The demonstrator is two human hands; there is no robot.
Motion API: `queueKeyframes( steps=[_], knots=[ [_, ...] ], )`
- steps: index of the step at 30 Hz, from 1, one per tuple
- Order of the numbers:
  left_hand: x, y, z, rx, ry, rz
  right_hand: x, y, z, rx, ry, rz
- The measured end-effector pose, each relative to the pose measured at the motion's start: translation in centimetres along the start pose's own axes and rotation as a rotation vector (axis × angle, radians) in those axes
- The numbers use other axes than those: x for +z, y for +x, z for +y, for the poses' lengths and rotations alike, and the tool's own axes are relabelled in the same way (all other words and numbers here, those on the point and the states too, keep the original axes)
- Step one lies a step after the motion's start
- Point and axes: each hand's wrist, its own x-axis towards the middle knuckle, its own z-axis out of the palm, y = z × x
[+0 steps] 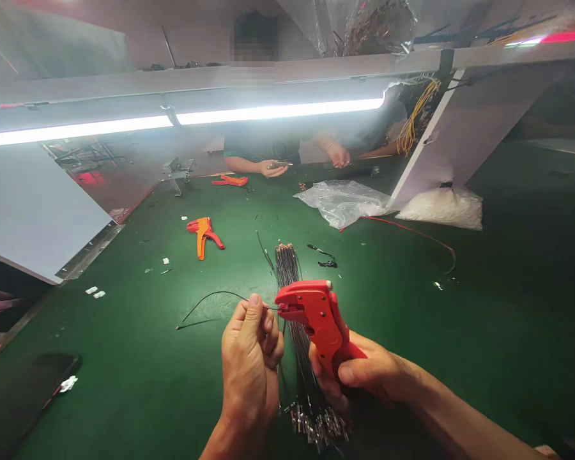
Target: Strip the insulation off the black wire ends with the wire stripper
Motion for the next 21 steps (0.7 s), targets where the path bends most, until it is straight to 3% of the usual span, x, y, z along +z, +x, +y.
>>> queueKeyframes(
  steps=[4,7,10,14,16,21],
  knots=[
    [-0.1,0.2,0.1,0.067,0.059,0.035,-0.3,-0.4,-1.0,-0.032,-0.028,-0.021],
    [-0.4,0.3,-0.2,0.124,0.129,0.06,-0.6,-0.8,-2.0,-0.109,-0.074,0.064],
    [-0.9,0.2,-1.1,0.164,0.216,0.053,-0.3,-1.1,-2.9,-0.177,-0.181,0.255],
    [-1.1,-0.3,-2.6,0.165,0.313,0.012,0.3,-0.9,-3.1,-0.287,-0.508,0.612],
    [-1.0,-0.7,-3.2,0.156,0.368,-0.013,0.4,-0.7,-2.8,-0.327,-0.599,0.7],
    [-0.8,-1.0,-4.0,0.171,0.521,-0.1,0.3,-0.3,-2.1,-0.332,-0.618,0.668]
  ],
)
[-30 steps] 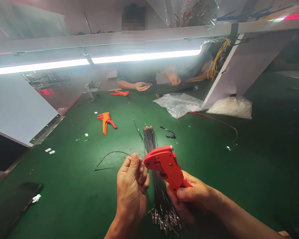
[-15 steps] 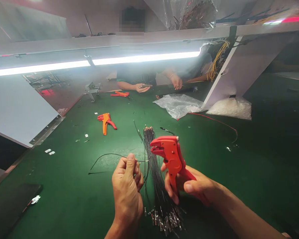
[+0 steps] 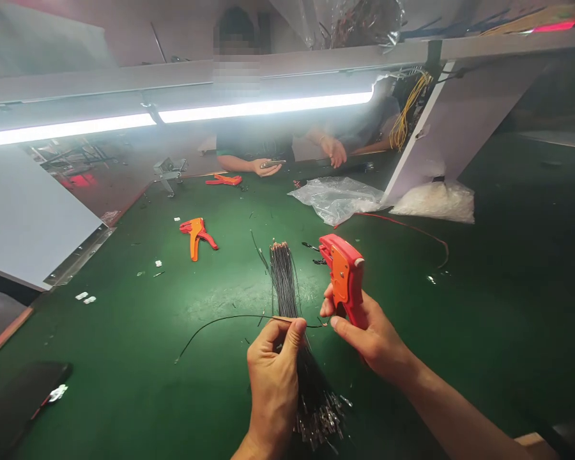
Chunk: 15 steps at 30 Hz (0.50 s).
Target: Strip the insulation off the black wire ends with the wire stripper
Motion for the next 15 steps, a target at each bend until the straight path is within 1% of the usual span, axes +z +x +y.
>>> queueKeyframes(
  steps=[4,8,15],
  knots=[
    [-0.14,0.1,-0.52,-0.01,0.019,-0.036,0.21,-0.01,0.04,0.005,-0.012,-0.057],
    [-0.26,0.2,-0.81,0.001,0.034,-0.035,0.45,0.05,-0.02,0.017,-0.047,-0.095],
    [-0.26,0.05,-0.99,0.03,0.082,-0.052,0.43,-0.02,0.05,0.041,-0.208,-0.11]
  ],
)
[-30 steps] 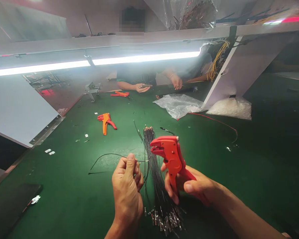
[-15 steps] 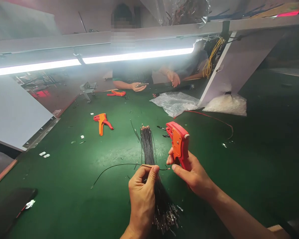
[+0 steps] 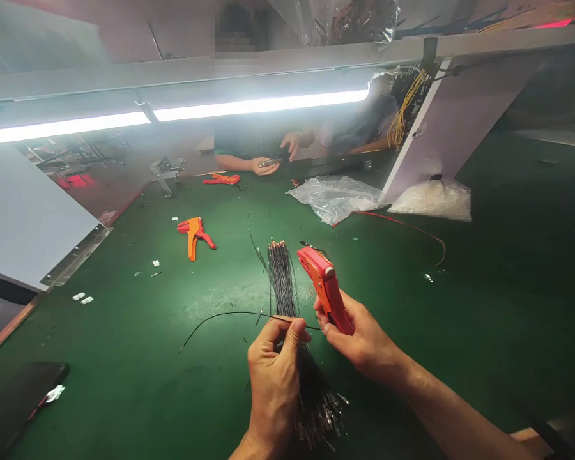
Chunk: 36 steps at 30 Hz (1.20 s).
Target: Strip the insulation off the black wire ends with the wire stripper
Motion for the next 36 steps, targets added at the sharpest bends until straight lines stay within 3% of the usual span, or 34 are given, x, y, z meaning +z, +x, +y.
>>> queueKeyframes(
  steps=[14,19,24,31,36],
  knots=[
    [1.1,-0.4,-1.6,0.196,0.125,0.06,0.6,0.6,0.3,-0.008,-0.466,0.185],
    [0.1,0.2,-1.0,0.227,0.176,0.209,-0.8,1.7,1.1,0.105,-0.491,0.317],
    [-0.3,0.7,-0.3,0.164,0.2,0.17,-1.2,2.3,0.4,0.142,-0.398,0.31],
    [0.0,0.9,0.1,0.131,0.172,0.135,-0.4,1.4,-0.9,0.123,0.001,0.055],
    [0.3,0.4,0.1,0.098,0.119,0.046,0.9,0.9,-1.3,0.18,0.218,0.007]
  ],
)
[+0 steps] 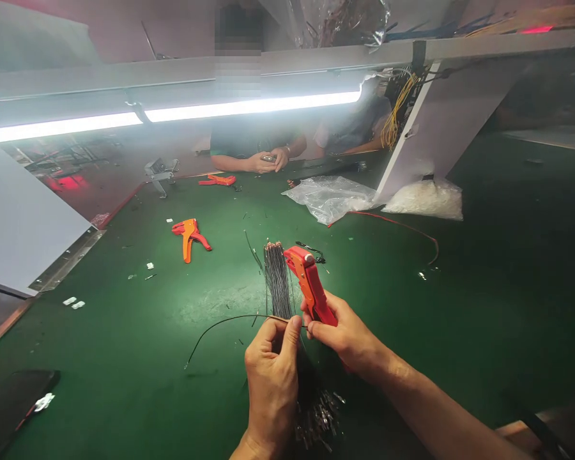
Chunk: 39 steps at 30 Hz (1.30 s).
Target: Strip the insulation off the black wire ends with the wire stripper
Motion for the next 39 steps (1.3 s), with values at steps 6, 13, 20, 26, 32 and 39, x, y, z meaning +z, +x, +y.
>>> queueKeyframes(
  steps=[6,13,20,26,32,39],
  knots=[
    [0.0,0.0,-0.4,-0.087,-0.19,-0.073,0.0,-0.3,-0.1,0.126,0.231,-0.037],
    [-0.6,0.6,-0.3,-0.132,-0.341,0.034,-1.7,-0.4,0.2,0.205,0.429,-0.174],
    [-1.5,1.7,0.9,-0.109,-0.44,0.288,-3.0,-0.7,0.2,0.242,0.505,-0.338],
    [-1.3,1.8,0.7,0.013,-0.428,0.362,-2.9,-0.9,0.2,0.253,0.49,-0.379],
    [-1.3,1.4,0.4,0.122,-0.333,0.331,-2.6,-1.0,0.1,0.245,0.508,-0.361],
    [-1.1,0.4,0.6,0.365,-0.035,0.34,-2.4,-1.0,0.0,0.217,0.495,-0.354]
  ],
)
